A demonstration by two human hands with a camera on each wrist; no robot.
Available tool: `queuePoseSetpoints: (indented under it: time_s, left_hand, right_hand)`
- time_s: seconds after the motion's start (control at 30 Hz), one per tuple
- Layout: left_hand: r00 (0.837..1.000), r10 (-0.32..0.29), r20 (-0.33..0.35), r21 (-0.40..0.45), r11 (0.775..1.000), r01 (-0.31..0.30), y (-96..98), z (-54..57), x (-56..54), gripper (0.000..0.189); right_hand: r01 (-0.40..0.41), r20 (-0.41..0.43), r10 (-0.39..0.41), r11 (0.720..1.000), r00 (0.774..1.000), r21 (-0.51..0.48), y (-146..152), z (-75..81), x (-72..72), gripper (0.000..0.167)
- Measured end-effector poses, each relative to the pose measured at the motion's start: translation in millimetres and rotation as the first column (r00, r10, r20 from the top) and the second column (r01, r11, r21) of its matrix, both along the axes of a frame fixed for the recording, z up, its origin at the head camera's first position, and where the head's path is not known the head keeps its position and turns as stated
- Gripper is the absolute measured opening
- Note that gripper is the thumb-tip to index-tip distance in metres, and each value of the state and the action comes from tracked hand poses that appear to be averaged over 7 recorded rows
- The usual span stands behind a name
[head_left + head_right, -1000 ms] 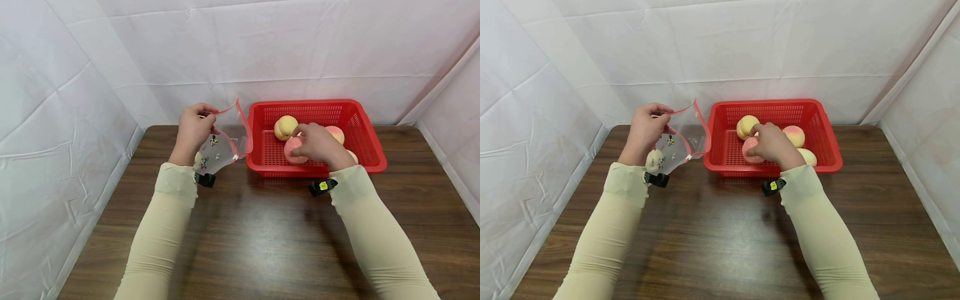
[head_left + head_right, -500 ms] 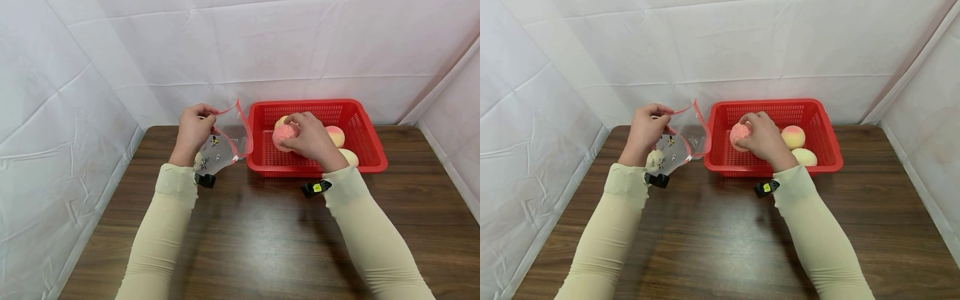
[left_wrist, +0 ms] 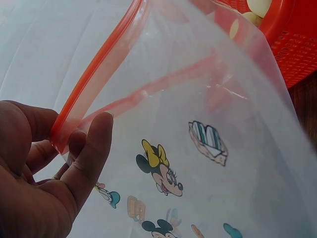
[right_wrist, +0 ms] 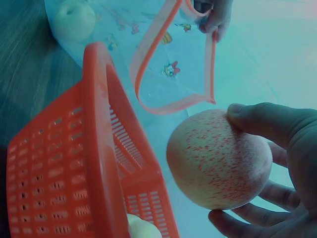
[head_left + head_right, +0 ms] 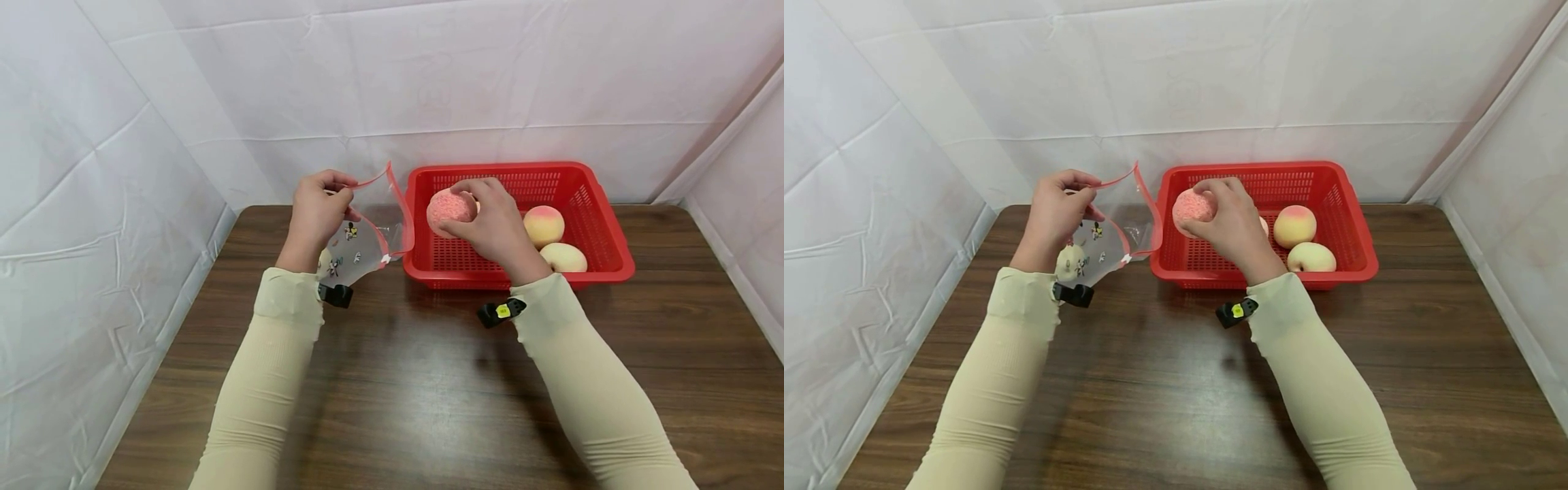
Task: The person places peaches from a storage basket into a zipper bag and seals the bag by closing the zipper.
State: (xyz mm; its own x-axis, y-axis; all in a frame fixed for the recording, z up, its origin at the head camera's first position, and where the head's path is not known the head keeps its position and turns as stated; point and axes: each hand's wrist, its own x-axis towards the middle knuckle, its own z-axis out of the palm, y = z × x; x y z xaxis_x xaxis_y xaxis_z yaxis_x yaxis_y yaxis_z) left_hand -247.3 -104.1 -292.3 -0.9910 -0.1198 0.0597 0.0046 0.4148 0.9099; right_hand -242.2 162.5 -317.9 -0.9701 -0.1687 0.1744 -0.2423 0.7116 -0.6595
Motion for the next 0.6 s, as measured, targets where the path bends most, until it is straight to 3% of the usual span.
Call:
queuePoseSetpoints:
  time_s: [0.33,0.6]
  left_hand:
    - [1.0,0.007,0.012,-0.011,1.0,-0.007,1.0,0.9,0.1,0.022]
    - [1.0,0.0,0.009,-0.018,1.0,0.0,2.0,-0.2,-1.8,0.023]
  right_hand:
    - [-0.004,-0.08,0.0,0.998,0.997,-0.055,-9.7,-1.6,2.0,0.059]
    - [0.011,-0.072,-0.018,0.995,0.997,-0.103,-16.7,-4.3,0.8,0.06]
